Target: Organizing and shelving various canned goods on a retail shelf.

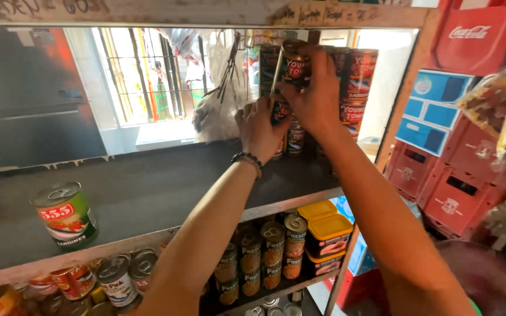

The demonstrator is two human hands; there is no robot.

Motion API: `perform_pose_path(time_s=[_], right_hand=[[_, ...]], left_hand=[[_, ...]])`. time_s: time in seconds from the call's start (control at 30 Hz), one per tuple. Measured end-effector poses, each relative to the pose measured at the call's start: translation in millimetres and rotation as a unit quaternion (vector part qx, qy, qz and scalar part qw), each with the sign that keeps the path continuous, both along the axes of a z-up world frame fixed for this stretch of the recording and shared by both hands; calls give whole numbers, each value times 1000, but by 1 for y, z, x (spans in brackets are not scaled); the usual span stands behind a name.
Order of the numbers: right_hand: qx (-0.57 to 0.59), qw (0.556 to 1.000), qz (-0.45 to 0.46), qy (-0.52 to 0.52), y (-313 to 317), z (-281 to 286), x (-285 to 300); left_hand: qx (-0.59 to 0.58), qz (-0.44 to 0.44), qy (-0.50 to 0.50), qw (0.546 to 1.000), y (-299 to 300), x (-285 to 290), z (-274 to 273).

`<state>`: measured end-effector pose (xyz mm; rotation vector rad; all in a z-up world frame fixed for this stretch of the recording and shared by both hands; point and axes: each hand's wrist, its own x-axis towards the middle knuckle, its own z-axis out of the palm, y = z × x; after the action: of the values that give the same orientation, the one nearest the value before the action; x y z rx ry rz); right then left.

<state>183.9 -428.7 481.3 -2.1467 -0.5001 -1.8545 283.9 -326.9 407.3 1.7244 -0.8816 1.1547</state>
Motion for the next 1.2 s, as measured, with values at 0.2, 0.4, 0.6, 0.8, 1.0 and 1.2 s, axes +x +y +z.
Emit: perform_pose_path(time_s=[0.2,0.4,0.6,0.8,1.0,1.2], right_hand=[[26,999,24,-15,15,-18,-65],[130,980,131,67,60,-41,-150],[204,937,259,119,120,-98,-206],[301,868,313,240,176,-187,-224],[344,812,309,356,231,-275,-222],[386,761,246,460,258,-389,-217]], left_hand=[[10,-256,77,963,30,-52,-4],[29,-251,9,968,102,-141,-20],[80,-243,9,967,196,-211,-72],[145,-188,183,954,275,-254,-152],[159,-171,325,916,338,-281,-234],[129,-154,371,907,384,-294,-348]])
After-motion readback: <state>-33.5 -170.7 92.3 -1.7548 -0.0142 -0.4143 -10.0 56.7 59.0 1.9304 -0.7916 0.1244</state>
